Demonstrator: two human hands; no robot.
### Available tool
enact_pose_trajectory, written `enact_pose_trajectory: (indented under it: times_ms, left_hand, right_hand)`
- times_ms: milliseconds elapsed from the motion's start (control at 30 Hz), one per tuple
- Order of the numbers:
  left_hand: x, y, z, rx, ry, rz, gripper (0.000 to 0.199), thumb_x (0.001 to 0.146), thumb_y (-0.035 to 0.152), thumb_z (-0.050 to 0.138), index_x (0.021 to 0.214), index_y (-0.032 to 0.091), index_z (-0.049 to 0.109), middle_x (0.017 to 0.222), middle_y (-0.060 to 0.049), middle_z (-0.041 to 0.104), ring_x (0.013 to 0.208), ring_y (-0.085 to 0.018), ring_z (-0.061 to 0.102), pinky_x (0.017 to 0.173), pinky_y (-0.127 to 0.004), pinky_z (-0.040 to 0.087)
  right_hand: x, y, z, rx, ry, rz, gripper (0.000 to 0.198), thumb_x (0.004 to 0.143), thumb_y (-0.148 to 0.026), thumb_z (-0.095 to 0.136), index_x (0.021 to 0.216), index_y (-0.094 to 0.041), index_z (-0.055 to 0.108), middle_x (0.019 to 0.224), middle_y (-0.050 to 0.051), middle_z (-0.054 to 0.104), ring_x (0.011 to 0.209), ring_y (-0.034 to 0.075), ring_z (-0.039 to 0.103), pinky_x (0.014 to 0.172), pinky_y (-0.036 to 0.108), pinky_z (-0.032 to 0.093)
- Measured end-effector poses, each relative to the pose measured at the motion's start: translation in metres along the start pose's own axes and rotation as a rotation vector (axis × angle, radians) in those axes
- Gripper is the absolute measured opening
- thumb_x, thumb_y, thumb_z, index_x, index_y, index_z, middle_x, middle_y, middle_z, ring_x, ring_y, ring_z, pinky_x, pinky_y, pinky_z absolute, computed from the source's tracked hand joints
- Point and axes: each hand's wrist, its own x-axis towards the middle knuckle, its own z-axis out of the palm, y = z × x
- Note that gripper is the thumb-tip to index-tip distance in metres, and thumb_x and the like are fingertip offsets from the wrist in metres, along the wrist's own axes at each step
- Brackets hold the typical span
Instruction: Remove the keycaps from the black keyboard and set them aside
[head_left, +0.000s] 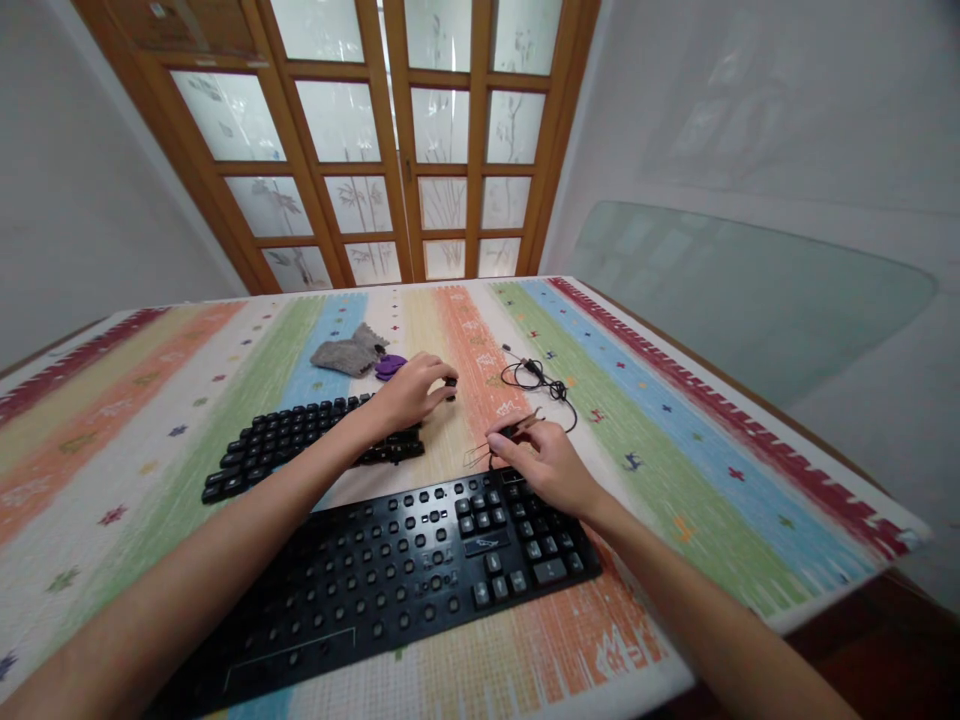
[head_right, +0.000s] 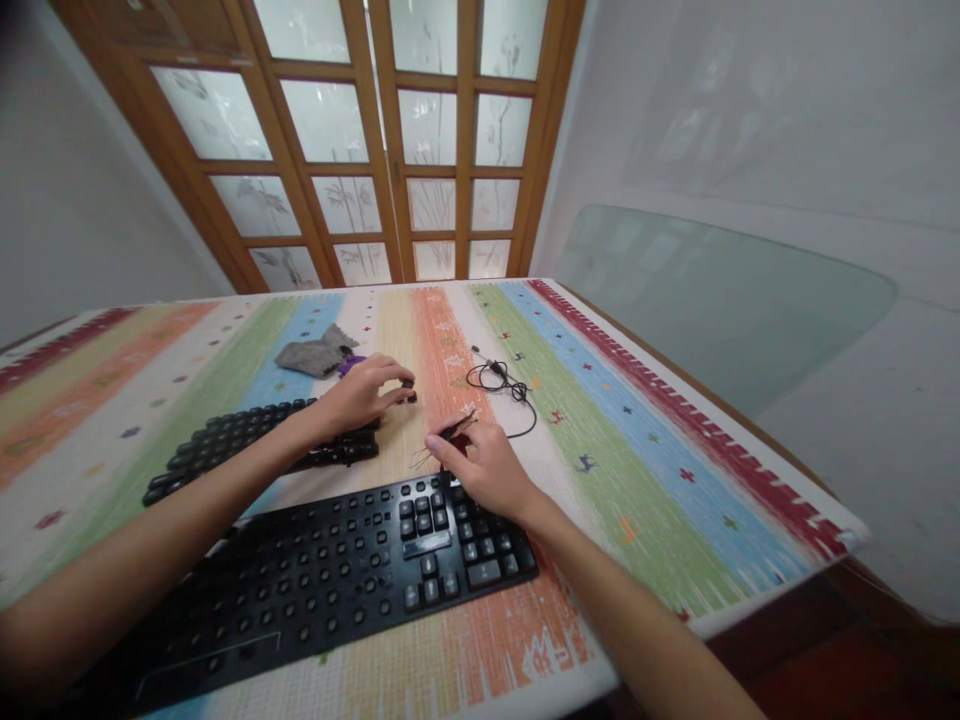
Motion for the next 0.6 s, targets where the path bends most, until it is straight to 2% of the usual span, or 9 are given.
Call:
enact_pose_trajectory:
  times_ms: [167,367,600]
  left_hand:
    - [0.015,-0.012,0.014,-0.004,-0.037,-0.102,0.007,0.085,0.022,0.070,0.089,0.016,0.069,0.092,-0.008,0.067,0.093,-0.023,0.057,0.088,-0.038,0.045]
    - [0.015,-0.014,0.033,-0.037,-0.093,-0.123,0.010,0.083,0.021,0.071,0.091,0.016,0.072,0.093,-0.009,0.066,0.094,-0.025,0.056,0.089,-0.040,0.044]
    - [0.013,-0.020,0.040,-0.038,-0.093,-0.134,0.011,0.082,0.024,0.074,0.087,0.014,0.071,0.087,-0.009,0.068,0.089,-0.024,0.056,0.085,-0.038,0.043]
  right_hand:
    - [-0.001,-0.001,0.002,-0.039,-0.032,-0.026,0.021,0.093,-0.034,0.057,0.088,-0.016,0.067,0.083,0.007,0.070,0.073,0.018,0.065,0.067,0.031,0.049]
    - [-0.001,-0.003,0.003,-0.041,-0.045,-0.038,0.020,0.094,-0.032,0.057,0.088,-0.016,0.067,0.083,0.006,0.070,0.073,0.017,0.064,0.068,0.031,0.049]
    - [-0.003,-0.005,0.004,-0.043,-0.051,-0.030,0.019,0.092,-0.032,0.059,0.085,-0.016,0.067,0.088,0.007,0.071,0.072,0.017,0.064,0.067,0.030,0.049]
